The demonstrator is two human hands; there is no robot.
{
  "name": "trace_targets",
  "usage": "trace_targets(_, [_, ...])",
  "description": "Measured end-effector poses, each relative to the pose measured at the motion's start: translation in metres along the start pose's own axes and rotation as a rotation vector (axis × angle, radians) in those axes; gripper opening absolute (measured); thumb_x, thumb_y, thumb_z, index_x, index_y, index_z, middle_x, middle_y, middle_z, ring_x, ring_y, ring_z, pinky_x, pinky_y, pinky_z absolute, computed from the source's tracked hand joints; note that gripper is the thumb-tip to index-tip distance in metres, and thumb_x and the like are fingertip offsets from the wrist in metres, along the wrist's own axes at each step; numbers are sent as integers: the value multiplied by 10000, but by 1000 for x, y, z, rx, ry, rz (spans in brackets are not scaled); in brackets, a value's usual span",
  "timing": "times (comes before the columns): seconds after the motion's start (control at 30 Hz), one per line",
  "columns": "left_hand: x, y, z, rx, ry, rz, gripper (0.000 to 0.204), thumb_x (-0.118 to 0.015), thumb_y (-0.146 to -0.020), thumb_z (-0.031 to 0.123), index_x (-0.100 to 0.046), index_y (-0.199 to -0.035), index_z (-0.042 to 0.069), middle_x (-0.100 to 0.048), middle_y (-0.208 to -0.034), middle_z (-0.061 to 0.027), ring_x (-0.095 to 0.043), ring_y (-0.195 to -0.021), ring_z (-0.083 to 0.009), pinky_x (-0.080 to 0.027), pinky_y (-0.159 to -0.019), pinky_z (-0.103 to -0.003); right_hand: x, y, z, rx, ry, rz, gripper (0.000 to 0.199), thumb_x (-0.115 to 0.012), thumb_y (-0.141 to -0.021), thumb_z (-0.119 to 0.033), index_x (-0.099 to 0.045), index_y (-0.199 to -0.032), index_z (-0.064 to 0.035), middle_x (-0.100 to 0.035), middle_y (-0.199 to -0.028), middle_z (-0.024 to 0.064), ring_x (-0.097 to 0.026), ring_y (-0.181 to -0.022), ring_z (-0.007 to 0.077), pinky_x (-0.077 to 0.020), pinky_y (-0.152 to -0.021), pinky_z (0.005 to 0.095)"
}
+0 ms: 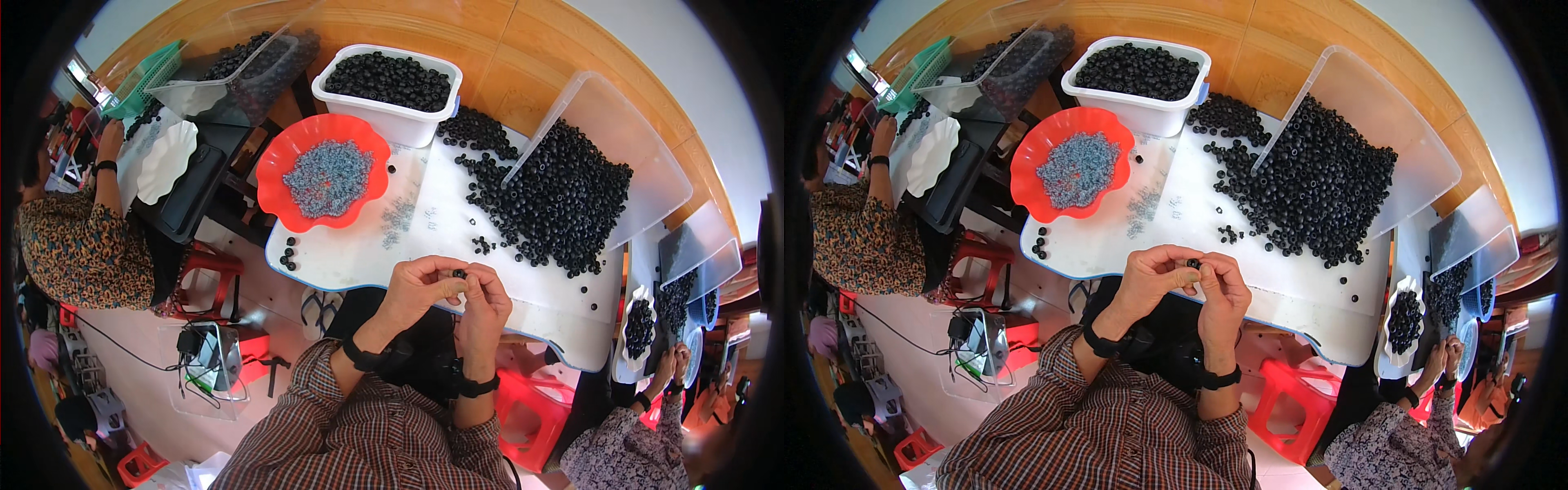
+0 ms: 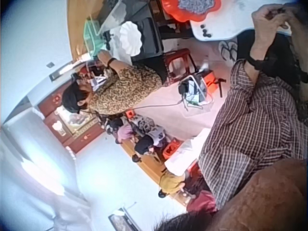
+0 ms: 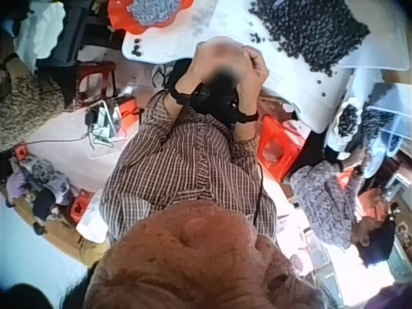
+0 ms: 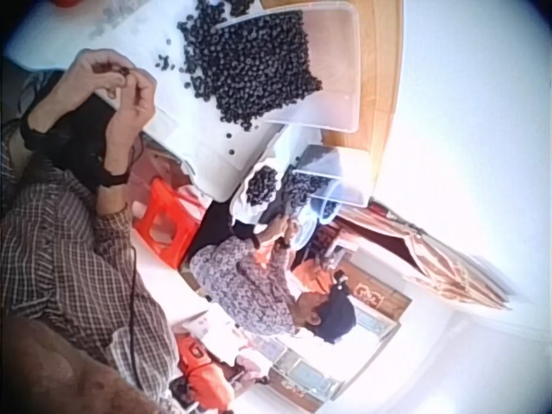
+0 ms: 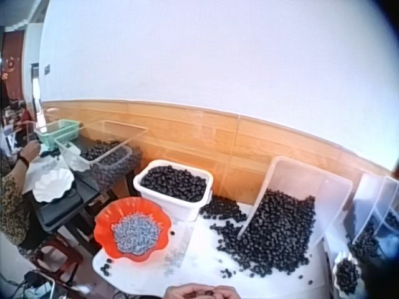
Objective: The recorder and other workers are sorting and inspecting small black rubber rings or gaskets from plastic bins into sorting trays.
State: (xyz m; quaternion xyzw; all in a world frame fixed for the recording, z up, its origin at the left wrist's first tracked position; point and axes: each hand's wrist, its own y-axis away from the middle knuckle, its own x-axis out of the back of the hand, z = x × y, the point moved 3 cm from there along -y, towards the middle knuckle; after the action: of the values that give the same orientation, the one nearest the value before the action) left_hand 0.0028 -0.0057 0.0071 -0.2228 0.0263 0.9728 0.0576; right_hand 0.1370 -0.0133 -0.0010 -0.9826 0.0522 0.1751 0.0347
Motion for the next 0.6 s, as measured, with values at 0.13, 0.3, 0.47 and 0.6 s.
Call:
trace_targets(0.13, [0, 0, 4, 1, -16, -32, 258, -695, -871, -3, -670, -1126, -38, -691, -837, -69, -661, -699, -108, -576, -653, -242, 3, -3, 1, -24, -89, -27, 63, -613, -937, -15, -648, -952, 35, -612, -1026, 65, -561, -897, 124, -457, -829, 258])
trace_targets(0.3, [1, -5, -2, 93, 93, -24, 236, -687, -893, 39, -671, -1117, -34, -687, -840, -70, -641, -657, -104, -567, -625, -245, 7, -4, 3, -51, -16, 2, 46, -619, -925, -10, -638, -921, 32, -608, -1003, 65, -556, -893, 129, -454, -821, 256])
trace_targets(0.47, [9, -26, 1, 292, 292, 149, 239, -678, -921, 149, -661, -1070, -36, -660, -863, -65, -601, -652, -102, -525, -614, -235, 23, -8, 11, 126, 369, 152, 23, -632, -906, -1, -622, -887, 7, -602, -941, 44, -531, -813, 84, -442, -718, 222])
trace_targets(0.6, [22, -87, 26, 101, 353, 50, 204, -632, -951, 155, -648, -1007, -40, -621, -839, -60, -572, -723, -94, -486, -683, -230, 28, -8, 17, 186, 487, 172, 46, -640, -902, -7, -611, -868, -3, -610, -928, 43, -530, -772, 89, -443, -658, 234])
